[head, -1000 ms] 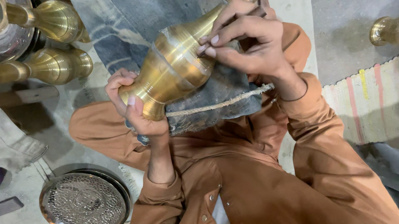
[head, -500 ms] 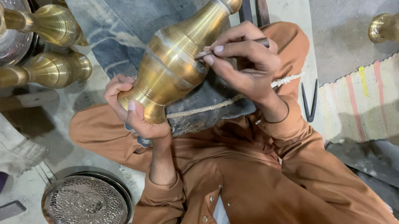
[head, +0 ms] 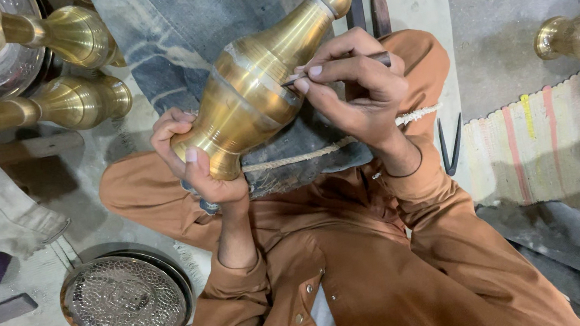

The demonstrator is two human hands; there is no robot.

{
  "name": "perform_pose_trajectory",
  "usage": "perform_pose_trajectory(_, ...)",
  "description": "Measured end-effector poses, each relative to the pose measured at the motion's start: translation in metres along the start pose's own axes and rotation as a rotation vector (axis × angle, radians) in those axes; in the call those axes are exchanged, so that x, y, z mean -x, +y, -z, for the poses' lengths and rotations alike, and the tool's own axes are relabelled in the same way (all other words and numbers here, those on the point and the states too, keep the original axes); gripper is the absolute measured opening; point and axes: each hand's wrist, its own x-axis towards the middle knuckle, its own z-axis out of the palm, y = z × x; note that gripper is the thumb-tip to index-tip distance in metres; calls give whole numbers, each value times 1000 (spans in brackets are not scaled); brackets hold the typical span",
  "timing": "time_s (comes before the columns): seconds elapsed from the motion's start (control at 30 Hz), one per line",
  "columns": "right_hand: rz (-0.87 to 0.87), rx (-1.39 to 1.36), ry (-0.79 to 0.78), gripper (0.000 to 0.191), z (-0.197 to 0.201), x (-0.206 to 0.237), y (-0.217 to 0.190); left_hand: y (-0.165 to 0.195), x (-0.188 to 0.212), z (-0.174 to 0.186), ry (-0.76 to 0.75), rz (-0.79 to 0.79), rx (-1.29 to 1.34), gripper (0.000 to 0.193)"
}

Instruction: The person holds a brass lamp base and uses a small metal tool to engrave fine lines into its surface. They rotate the object periodically to continue the pattern around the circumference.

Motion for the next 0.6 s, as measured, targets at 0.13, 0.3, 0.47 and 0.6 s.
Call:
perform_pose_trajectory(0.13, -41, -81, 31, 15, -3, 2, 2, -1, -1, 0, 1, 7, 11, 36)
perform_pose_trajectory(0.3, -45, -43, 56, 15, -6, 5, 2, 1, -1, 0, -3, 15, -12, 35)
perform_pose_trajectory(0.47, -28, -53, 48, 15, -5, 5, 2, 4, 0, 0, -15, 13, -51, 34)
perform_pose_trajectory(0.6, -74, -126, 72, 13, -8, 6, 0, 5, 0, 1, -24, 16, -82, 34)
